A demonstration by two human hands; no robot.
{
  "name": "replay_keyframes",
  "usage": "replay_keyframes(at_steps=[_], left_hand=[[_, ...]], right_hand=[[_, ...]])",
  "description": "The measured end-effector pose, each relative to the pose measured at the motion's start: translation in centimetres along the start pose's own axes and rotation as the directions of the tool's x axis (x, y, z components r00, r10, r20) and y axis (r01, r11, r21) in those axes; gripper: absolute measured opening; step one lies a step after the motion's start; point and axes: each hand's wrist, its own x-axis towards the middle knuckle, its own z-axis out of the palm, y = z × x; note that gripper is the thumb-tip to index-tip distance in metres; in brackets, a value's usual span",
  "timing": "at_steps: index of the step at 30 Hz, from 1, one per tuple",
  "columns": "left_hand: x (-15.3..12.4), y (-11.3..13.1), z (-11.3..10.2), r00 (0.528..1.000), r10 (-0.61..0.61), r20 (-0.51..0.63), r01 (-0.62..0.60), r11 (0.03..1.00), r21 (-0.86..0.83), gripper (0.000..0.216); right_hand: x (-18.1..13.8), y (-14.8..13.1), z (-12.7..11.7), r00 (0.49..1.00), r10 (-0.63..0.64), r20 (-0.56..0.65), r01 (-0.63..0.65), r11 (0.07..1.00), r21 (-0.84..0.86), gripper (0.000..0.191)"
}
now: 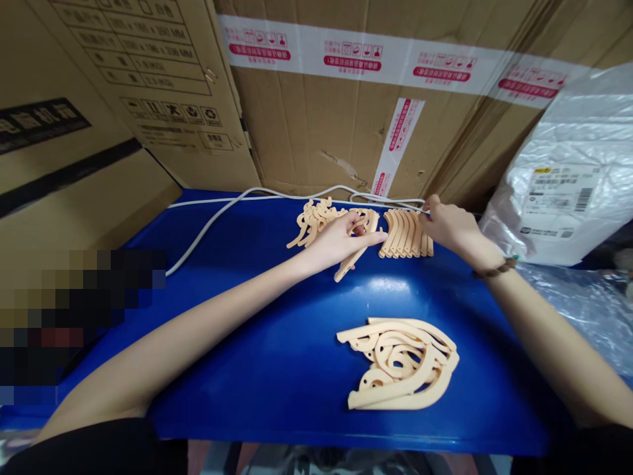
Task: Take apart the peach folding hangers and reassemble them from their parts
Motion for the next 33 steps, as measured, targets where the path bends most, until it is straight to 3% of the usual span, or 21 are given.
replay_keyframes(at_steps=[4, 17, 24, 28, 33], left_hand=[[-0.3, 0.0, 0.3, 0.997, 0.067, -0.037, -0.062, 0.99, 0.129, 0.041], [-0.2, -0.2, 0.2, 0.997, 0.055, -0.048, -0.047, 0.986, 0.159, 0.042], [0.0, 0.1, 0.5, 0.992, -0.054, 0.112, 0.061, 0.997, -0.055, 0.042], [0.7, 0.2, 0.9, 0.973, -0.077, 0.216, 0.097, 0.992, -0.081, 0.042], [1.3, -0.1, 1.6, 0.956, -0.155, 0.247, 0.181, 0.98, -0.083, 0.042]], right_hand=[[0.7, 0.5, 1.1, 0.996, -0.069, 0.061, 0.065, 0.996, 0.061, 0.038], [0.7, 0.4, 1.4, 0.991, -0.103, 0.087, 0.098, 0.993, 0.061, 0.04], [0.8, 0.3, 1.3, 0.99, -0.099, 0.097, 0.092, 0.993, 0.076, 0.04], [0.8, 0.5, 1.2, 0.99, -0.088, 0.109, 0.079, 0.993, 0.085, 0.041], [0.8, 0.5, 1.3, 0.989, -0.081, 0.123, 0.07, 0.993, 0.096, 0.04]])
